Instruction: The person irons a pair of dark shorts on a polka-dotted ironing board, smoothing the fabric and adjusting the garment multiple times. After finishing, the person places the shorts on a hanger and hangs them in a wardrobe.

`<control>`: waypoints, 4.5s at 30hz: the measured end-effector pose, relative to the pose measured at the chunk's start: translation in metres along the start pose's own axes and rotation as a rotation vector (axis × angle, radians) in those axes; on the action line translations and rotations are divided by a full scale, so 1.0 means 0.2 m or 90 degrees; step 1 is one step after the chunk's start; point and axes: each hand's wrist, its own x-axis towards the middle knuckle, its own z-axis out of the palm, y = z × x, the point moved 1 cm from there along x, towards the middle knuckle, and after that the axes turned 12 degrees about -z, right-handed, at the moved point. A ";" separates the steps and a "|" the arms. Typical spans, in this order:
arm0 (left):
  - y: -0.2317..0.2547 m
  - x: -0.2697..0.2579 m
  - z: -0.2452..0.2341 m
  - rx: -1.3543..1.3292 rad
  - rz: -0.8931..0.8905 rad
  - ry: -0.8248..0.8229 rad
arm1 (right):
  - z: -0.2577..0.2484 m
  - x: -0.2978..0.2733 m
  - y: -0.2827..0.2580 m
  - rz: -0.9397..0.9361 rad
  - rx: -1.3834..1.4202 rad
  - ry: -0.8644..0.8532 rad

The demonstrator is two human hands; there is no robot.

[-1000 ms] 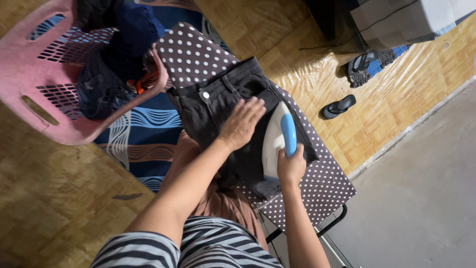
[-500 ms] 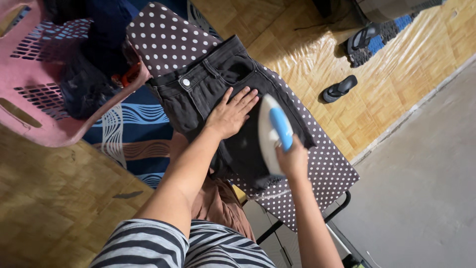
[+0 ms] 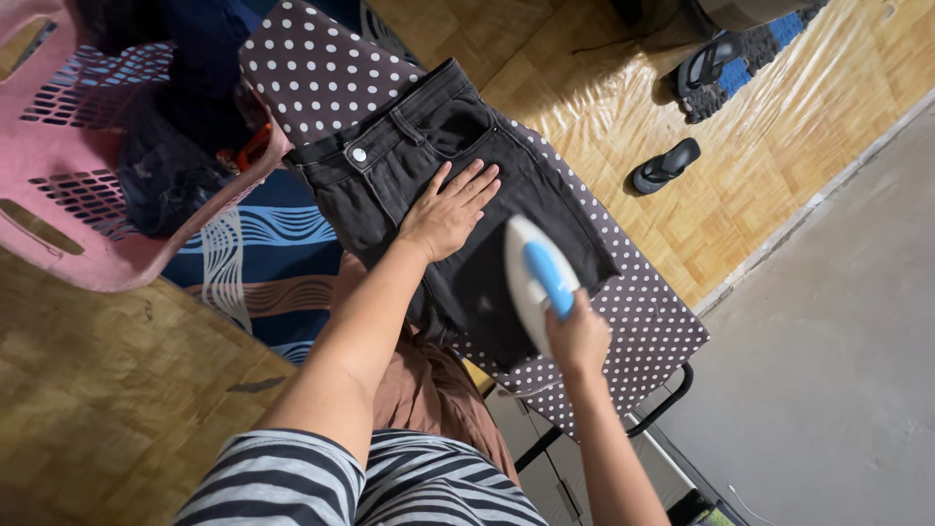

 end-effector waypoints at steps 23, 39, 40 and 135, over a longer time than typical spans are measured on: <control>0.33 -0.92 0.05 0.088 -0.106 0.039 | 0.23 -0.45 -0.13 -0.307 0.127 0.090; 0.23 -1.05 -0.12 0.098 0.075 0.060 | 0.24 -0.60 -0.03 -0.167 -0.002 0.060; 0.26 -1.03 -0.10 0.078 0.040 0.066 | 0.20 -0.59 -0.09 -0.179 0.004 0.085; 0.28 -0.90 -0.10 -0.170 -0.361 -0.258 | 0.14 -0.02 -0.48 -0.158 0.094 -0.029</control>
